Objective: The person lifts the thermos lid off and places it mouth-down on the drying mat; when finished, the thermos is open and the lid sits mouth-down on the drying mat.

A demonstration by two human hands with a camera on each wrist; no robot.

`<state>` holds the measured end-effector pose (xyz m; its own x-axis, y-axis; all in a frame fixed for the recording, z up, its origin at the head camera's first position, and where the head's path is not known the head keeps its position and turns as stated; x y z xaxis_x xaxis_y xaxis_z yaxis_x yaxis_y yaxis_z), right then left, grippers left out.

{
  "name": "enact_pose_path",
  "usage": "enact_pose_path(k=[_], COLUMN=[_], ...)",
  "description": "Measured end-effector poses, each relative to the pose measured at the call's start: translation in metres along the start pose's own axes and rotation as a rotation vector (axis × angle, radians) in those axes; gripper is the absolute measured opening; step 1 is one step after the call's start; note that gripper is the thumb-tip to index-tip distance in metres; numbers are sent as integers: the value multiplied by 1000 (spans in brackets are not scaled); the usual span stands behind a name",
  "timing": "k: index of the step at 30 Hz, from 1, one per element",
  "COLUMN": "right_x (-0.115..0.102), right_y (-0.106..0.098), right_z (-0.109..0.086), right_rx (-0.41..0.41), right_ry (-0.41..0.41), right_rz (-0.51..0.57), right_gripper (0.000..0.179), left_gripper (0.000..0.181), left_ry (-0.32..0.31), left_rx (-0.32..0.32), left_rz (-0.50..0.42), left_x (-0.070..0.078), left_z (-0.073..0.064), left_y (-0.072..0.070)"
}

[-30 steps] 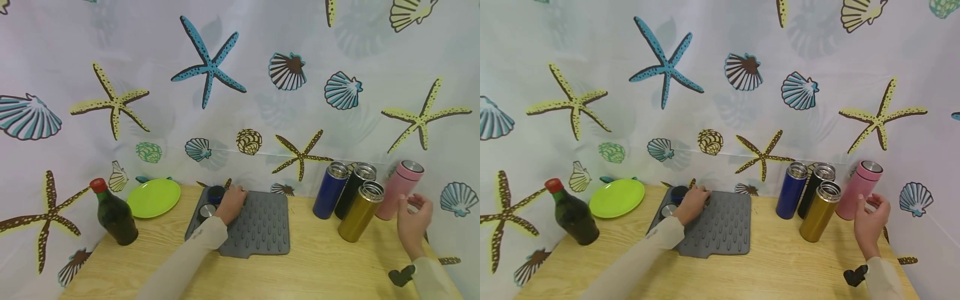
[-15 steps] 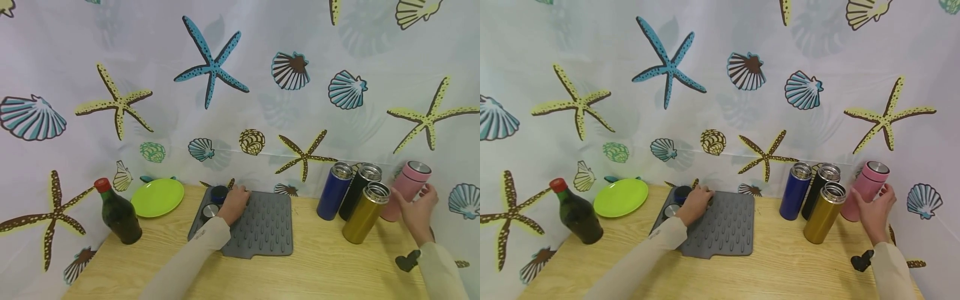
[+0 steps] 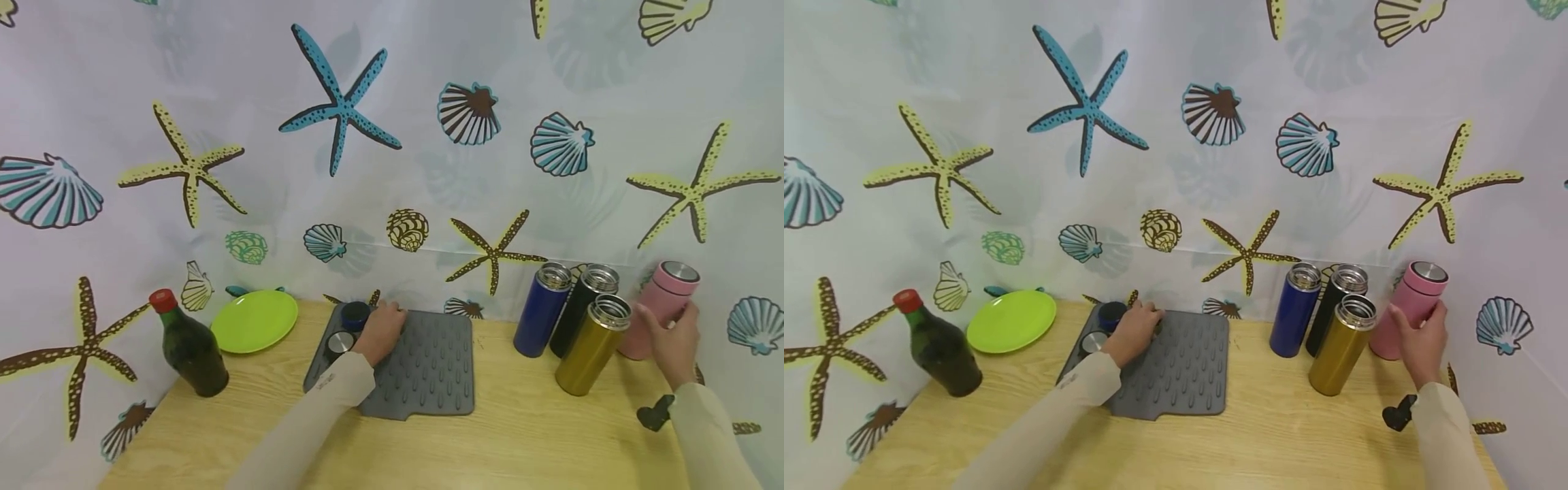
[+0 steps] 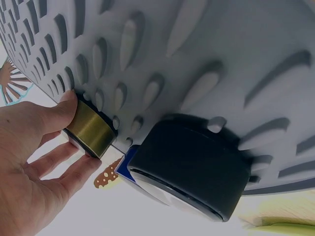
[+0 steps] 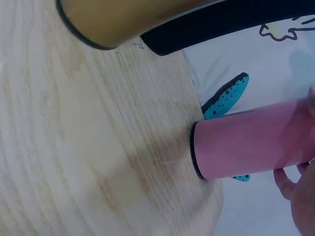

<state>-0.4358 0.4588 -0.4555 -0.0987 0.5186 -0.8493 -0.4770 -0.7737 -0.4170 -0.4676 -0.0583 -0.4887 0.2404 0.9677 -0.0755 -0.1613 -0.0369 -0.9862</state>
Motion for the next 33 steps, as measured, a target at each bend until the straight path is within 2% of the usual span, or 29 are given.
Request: enact_pose_path(k=[4, 8, 15, 18, 25, 30, 33], right_x=[0, -5, -5, -8, -10, -18, -23], right_y=[0, 1, 2, 1, -7, -13, -11], right_z=[-9, -20, -43, -53, -63, -62, -69], right_rx=[11, 32, 76, 113, 210, 195, 172], right_ry=[-33, -71, -54, -74, -140, -170, -177], right_rz=[-17, -40, 2, 27, 35, 45, 43], right_gripper=[84, 77, 73, 72, 65, 54, 43], left_gripper=[21, 22, 16, 14, 14, 17, 21], left_ry=[-5, -17, -22, -19, -15, -44, -55], left_rx=[-30, -46, -31, -12, 18, 32, 12], left_rz=[-14, 14, 0, -10, -26, -47, -30], left_x=[-2, -4, -5, -5, -3, -2, -5], left_z=[-4, -6, -13, -15, -7, -1, -4], left_y=[5, 7, 11, 10, 6, -3, -2])
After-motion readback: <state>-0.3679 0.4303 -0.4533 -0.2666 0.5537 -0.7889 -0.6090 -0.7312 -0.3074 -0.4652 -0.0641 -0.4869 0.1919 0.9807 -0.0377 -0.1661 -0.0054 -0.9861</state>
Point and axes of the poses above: each hand's wrist, its own z-axis towards the middle knuckle, its own y-axis out of the palm, x = y × z, the point moved 9 cm from there along z, towards the middle knuckle, and after that the axes turned 7 degrees about -y, right-handed, at the moved point
